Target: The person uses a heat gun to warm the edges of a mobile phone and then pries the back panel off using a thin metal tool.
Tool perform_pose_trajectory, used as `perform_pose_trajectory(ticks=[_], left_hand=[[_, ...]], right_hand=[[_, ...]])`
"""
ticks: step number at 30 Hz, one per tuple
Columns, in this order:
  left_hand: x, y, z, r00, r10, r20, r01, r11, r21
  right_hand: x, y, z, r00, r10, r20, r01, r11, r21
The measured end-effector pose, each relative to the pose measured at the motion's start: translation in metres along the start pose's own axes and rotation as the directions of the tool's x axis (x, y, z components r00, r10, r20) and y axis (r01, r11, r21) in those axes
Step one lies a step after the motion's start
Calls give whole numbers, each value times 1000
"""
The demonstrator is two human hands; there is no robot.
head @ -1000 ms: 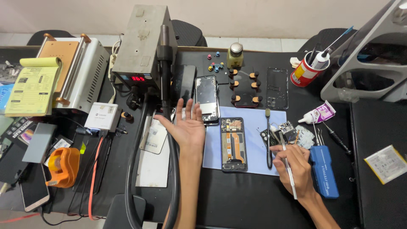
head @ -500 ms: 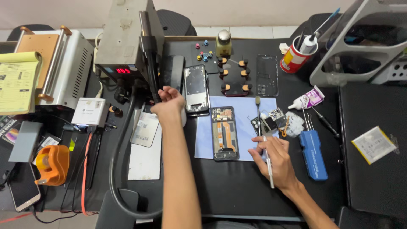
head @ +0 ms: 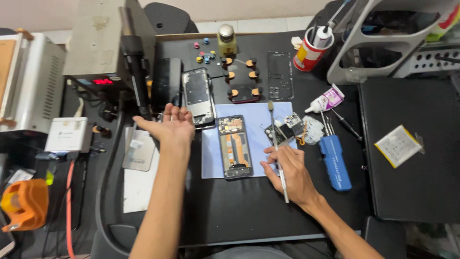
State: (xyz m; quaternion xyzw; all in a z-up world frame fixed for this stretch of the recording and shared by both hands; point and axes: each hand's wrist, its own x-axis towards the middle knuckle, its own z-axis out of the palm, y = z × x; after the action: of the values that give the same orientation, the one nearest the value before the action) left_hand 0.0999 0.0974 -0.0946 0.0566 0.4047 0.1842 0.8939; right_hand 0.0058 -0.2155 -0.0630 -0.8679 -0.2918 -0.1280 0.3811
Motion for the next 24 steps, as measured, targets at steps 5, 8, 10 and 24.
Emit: perform_pose_trajectory(ticks=[5, 8, 10, 24], left_hand=[[-33, -2, 3, 970, 51, 238, -122, 948, 295], [-63, -2, 4, 838, -120, 533, -340, 649, 681], [-83, 0, 3, 689, -286, 666, -655, 149, 741], [-93, -52, -40, 164, -813, 559, -630, -522, -575]], right_hand=[[-3, 2, -3, 998, 22, 60, -23, 1000, 21], [-5, 3, -5, 992, 74, 102, -79, 996, 50], [-8, 3, -7, 980, 142, 136, -150, 987, 56], [-40, 7, -9, 876, 443, 189, -480, 840, 255]])
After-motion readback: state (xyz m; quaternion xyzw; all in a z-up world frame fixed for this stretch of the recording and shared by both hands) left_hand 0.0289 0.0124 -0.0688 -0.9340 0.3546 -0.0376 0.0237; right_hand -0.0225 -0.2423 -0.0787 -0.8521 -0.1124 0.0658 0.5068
